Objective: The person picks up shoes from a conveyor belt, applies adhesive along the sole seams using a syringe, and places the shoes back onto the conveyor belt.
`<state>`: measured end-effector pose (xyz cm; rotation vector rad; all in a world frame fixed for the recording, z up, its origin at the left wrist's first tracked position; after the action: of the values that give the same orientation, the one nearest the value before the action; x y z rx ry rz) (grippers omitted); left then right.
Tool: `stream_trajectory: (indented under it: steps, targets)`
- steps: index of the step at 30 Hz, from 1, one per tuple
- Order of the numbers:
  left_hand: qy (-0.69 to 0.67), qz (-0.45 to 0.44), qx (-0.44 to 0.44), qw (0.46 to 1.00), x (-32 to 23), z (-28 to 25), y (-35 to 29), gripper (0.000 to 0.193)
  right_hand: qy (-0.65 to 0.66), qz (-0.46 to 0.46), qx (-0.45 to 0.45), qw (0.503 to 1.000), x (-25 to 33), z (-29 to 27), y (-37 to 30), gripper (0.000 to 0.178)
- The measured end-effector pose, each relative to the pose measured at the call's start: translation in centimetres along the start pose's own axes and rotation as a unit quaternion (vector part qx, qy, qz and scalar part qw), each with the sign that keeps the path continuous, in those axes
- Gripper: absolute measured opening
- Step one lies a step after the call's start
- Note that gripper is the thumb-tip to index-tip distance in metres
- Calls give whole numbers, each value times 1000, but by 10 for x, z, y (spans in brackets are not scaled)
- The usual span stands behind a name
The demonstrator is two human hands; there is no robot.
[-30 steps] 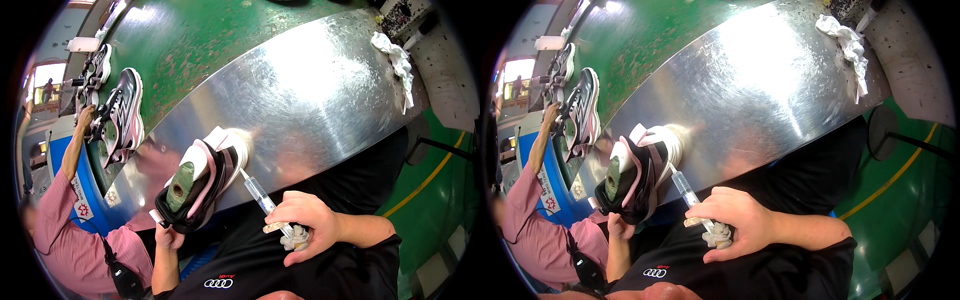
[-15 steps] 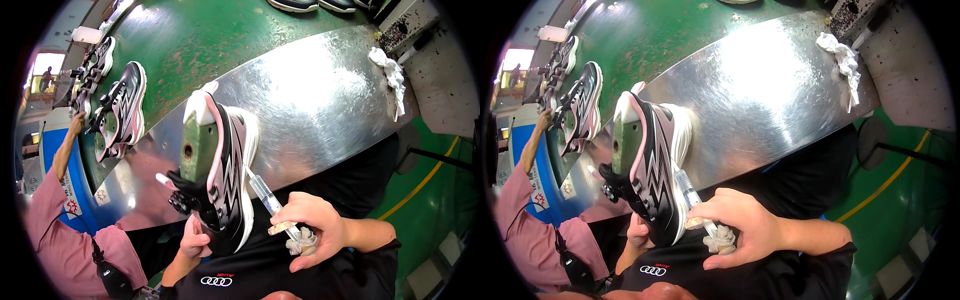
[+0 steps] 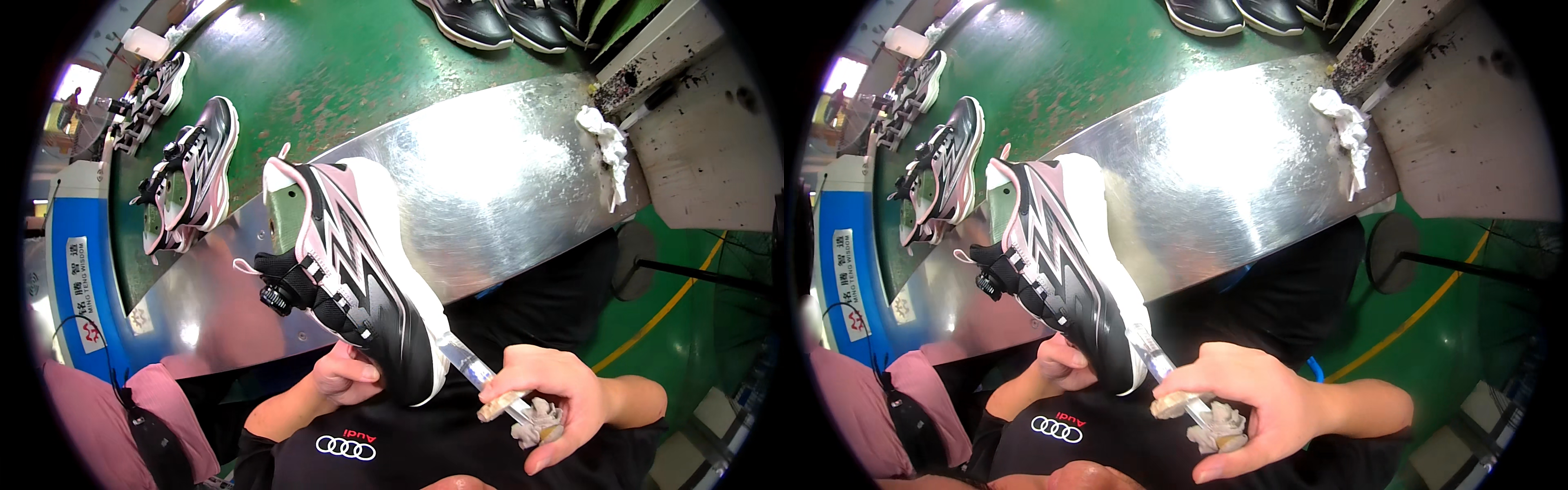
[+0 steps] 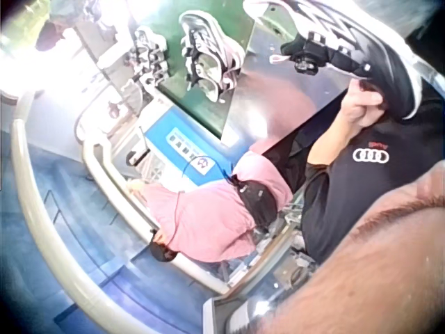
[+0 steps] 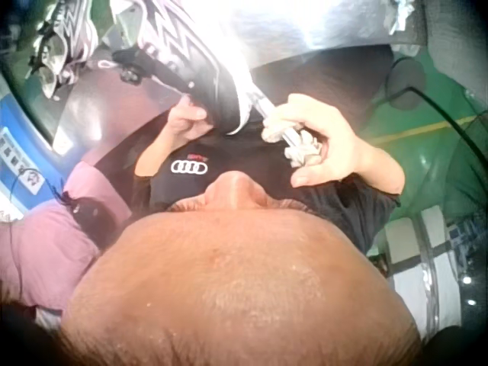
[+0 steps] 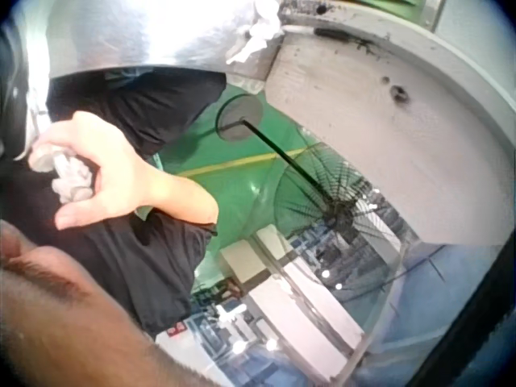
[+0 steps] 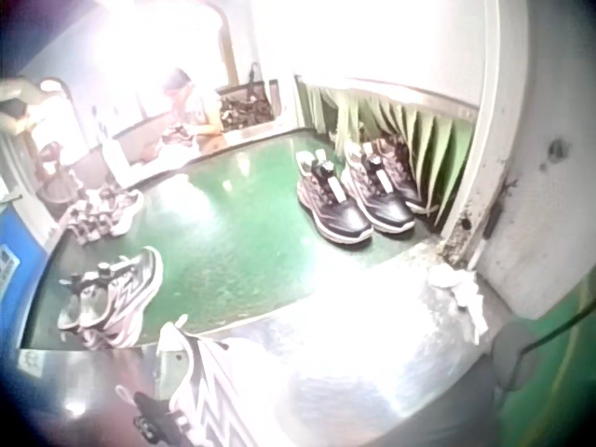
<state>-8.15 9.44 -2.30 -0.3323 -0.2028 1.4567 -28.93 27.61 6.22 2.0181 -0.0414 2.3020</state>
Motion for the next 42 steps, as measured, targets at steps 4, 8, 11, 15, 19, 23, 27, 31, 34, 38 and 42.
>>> stream_trajectory:
  steps: [4,8,11,15,19,23,27,31,34,38,42]
  targets:
    - [-6,-29,44,999,6,-4,20,56,-32,2,-8,999,16,0,-13,71]
    - [1,-67,68,995,11,-2,45,48,-63,-6,-34,997,28,0,-27,71]
    - [22,-59,100,993,13,0,57,45,-80,-11,-49,996,38,2,-34,70]
    - [39,-27,58,997,12,30,75,43,-129,-23,-71,989,43,1,-43,69]
    - [18,-48,42,998,12,23,88,71,-175,-47,-82,980,50,2,-41,63]
    - [13,-43,24,999,12,26,94,73,-228,-50,-94,968,39,4,-51,68]
    - [-5,-39,31,999,12,29,99,71,-258,-58,-117,957,35,12,-49,66]
    - [3,-14,64,998,13,33,105,58,-311,-60,-103,943,33,16,-46,61]
    - [0,-5,76,997,15,23,108,42,-374,-83,-123,915,28,20,-42,50]
    - [-3,-8,90,996,14,30,109,32,-439,-105,-127,883,20,24,-40,49]
    - [7,-5,75,997,13,36,108,36,-468,-116,-126,867,11,26,-36,46]
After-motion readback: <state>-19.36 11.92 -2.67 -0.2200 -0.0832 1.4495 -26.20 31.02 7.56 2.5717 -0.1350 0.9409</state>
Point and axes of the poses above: each hand's wrist, its own y-axis towards the middle knuckle, its own z-axis out of the palm, x = y × z, the point moved 1 cm from there along y, towards the middle knuckle, and after that the axes turned 3 degrees about z, right-handed, at the moved point
